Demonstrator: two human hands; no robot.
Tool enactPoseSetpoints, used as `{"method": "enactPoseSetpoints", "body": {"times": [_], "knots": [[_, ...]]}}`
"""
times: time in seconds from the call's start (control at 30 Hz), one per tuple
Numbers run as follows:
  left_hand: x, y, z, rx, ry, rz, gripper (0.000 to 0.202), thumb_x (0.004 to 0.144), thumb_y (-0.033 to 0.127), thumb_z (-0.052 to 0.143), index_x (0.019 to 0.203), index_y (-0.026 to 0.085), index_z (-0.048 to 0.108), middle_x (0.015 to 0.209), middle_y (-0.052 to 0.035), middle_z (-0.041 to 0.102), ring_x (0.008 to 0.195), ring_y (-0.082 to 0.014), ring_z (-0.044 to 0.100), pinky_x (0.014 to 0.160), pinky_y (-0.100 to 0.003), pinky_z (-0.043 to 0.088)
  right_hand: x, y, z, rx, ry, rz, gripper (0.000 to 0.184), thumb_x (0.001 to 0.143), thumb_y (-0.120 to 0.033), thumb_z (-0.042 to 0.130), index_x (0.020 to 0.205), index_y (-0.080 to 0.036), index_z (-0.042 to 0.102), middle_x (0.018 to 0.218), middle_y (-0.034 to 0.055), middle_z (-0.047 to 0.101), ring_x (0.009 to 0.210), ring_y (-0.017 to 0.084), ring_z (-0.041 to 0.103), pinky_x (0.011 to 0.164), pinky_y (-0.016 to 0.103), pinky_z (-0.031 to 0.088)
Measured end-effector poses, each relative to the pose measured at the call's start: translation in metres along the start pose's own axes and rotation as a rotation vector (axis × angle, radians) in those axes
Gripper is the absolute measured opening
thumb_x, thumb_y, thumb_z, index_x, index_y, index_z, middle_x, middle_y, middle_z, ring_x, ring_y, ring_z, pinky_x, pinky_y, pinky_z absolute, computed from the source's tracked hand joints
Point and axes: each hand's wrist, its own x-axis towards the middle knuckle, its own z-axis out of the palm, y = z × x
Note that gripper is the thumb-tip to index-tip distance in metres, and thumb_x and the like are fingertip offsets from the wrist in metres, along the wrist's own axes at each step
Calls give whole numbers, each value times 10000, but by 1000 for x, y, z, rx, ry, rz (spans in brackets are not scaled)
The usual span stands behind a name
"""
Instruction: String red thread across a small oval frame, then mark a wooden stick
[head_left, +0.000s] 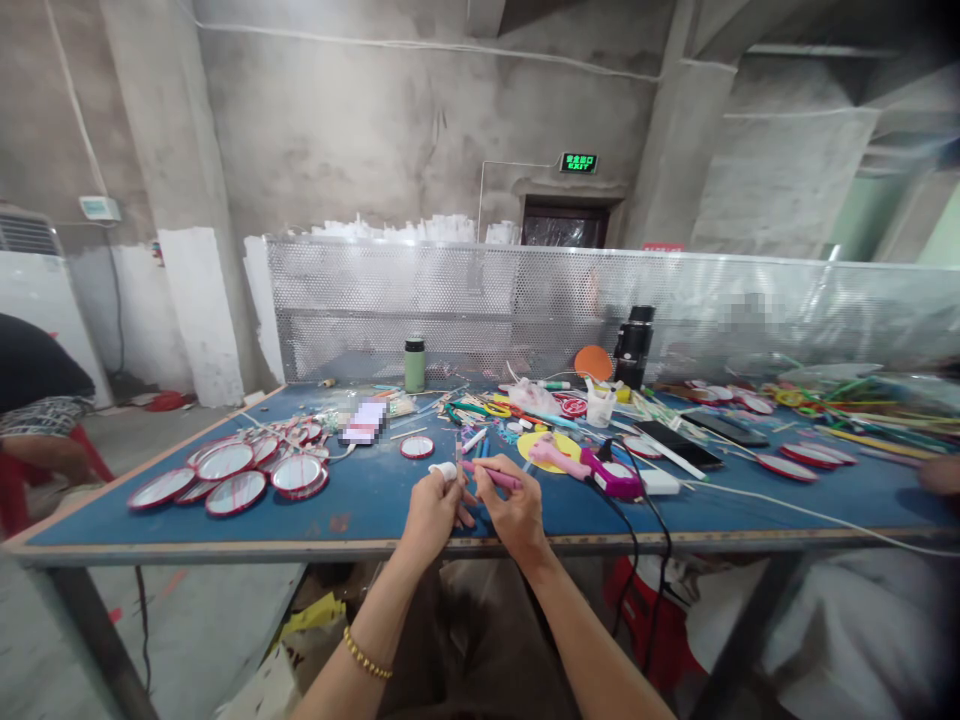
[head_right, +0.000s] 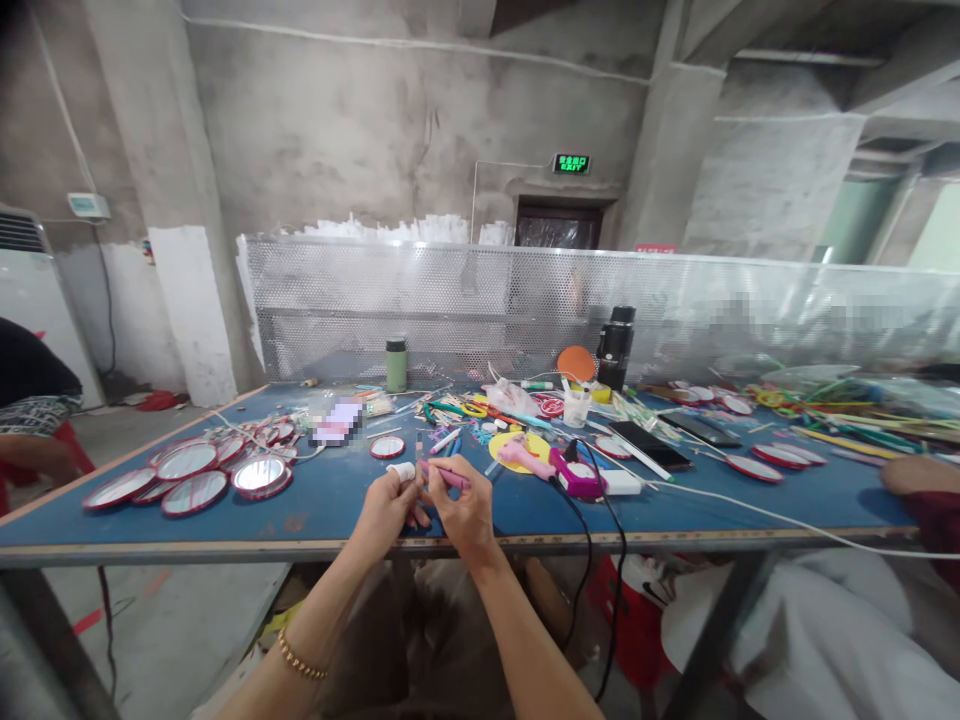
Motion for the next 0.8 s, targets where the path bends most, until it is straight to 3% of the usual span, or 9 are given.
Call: {"method": "enactPoseSetpoints", "body": {"times": [0.8], "knots": [[0, -1, -1, -36, 1, -10, 233, 882, 409, 584, 805, 190, 561, 606, -3, 717, 389, -125, 650, 365, -163, 419, -2, 0, 0, -5, 31, 2, 172, 934, -265, 579, 867, -193, 719, 758, 20, 697, 613, 132, 623, 608, 248, 520]]}}
